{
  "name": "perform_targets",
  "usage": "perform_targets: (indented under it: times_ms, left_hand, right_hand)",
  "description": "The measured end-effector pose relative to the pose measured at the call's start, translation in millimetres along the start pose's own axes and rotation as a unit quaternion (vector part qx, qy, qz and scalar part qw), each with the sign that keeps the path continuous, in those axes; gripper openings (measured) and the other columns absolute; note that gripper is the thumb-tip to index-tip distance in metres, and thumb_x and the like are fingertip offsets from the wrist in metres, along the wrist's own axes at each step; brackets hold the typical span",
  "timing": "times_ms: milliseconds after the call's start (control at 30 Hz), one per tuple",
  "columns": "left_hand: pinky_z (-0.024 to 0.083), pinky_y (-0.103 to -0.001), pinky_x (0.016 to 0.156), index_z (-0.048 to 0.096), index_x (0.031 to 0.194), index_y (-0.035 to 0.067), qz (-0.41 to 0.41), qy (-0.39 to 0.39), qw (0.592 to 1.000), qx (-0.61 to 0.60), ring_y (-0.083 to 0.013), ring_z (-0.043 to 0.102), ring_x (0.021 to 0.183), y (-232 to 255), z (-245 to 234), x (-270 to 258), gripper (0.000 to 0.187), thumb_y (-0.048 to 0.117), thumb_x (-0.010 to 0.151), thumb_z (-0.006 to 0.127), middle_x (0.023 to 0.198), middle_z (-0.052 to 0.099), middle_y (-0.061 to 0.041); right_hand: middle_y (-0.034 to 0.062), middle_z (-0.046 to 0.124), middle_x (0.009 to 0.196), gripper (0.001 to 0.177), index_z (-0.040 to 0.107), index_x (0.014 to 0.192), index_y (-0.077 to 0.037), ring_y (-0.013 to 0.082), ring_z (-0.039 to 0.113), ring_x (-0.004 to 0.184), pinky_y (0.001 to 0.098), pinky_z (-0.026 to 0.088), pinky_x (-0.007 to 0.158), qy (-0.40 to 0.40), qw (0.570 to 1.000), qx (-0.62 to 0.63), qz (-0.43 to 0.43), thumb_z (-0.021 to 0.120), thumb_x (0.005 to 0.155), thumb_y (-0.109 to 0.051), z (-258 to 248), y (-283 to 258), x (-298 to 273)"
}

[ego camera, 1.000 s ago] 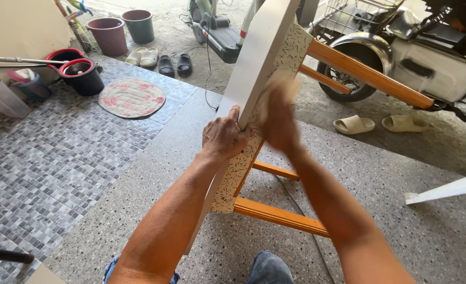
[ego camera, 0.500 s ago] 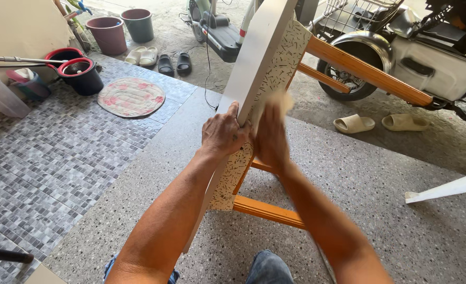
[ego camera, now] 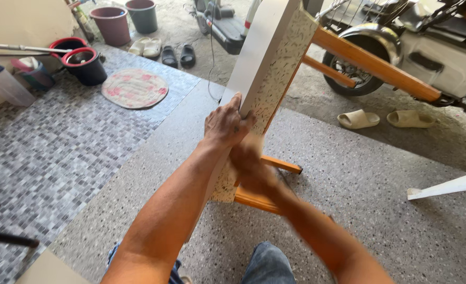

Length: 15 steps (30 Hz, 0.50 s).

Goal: The person sands the edges and legs of a small wooden table using a sanding block. They work systematically around the table, sanding the top edge, the legs, and the cross supports.

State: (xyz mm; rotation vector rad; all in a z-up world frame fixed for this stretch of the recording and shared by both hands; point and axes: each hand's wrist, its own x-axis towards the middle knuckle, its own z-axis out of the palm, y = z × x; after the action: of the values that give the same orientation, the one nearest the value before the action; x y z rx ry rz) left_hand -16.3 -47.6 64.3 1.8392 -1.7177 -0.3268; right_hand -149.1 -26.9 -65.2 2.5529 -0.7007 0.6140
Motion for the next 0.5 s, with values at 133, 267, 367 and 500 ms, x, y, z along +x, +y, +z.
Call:
perform_targets:
  times_ms: [133,267,367,500]
  left_hand:
    - [0.054,-0.053,0.091,0.048,0.142,0.015,-0.028,0.029,0.999,-0.013,-0.0431,0.069,0.103,-2.5,9.1,3.5,0.064,0.045,0.087,0.061,0.110,0.072,-0.019]
    - [0.055,-0.052,0.092,0.049,0.143,0.010,-0.006,0.090,0.996,-0.027,-0.0418,0.069,0.105,-16.2,29.4,2.9,0.061,0.039,0.090,0.062,0.119,0.071,-0.019]
    - [0.058,-0.048,0.095,0.053,0.142,0.012,-0.036,0.070,0.996,-0.034,-0.0359,0.073,0.106,-22.1,42.8,1.2,0.055,0.034,0.092,0.058,0.121,0.074,-0.016]
    - [0.058,-0.049,0.093,0.047,0.148,0.007,0.004,0.110,0.994,-0.028,-0.0380,0.072,0.102,-42.4,54.9,-27.0,0.066,0.028,0.087,0.061,0.122,0.072,-0.019]
  right_hand:
    - [0.0259,0.031,0.157,0.059,0.032,0.153,0.003,0.0376,0.035,0.144,0.0546,0.032,0.122,-0.064,0.973,0.118,0.189,0.047,0.101,-0.022,-2.5,63.4,41.0]
    - [0.0331,0.021,0.159,0.072,0.024,0.154,0.011,0.0477,0.021,0.149,0.0601,0.023,0.119,0.101,0.974,0.140,0.147,0.053,0.096,-0.021,34.8,19.0,27.0]
    - [0.0318,0.020,0.160,0.076,0.025,0.152,0.012,0.0456,0.020,0.150,0.0603,0.020,0.119,-0.024,0.983,0.155,0.096,0.054,0.089,-0.018,46.9,-23.0,-12.4]
    - [0.0204,0.033,0.165,0.057,0.037,0.159,-0.005,0.0363,0.032,0.153,0.0512,0.030,0.131,-0.125,0.947,0.245,0.166,0.042,0.103,-0.014,36.2,14.2,-4.9]
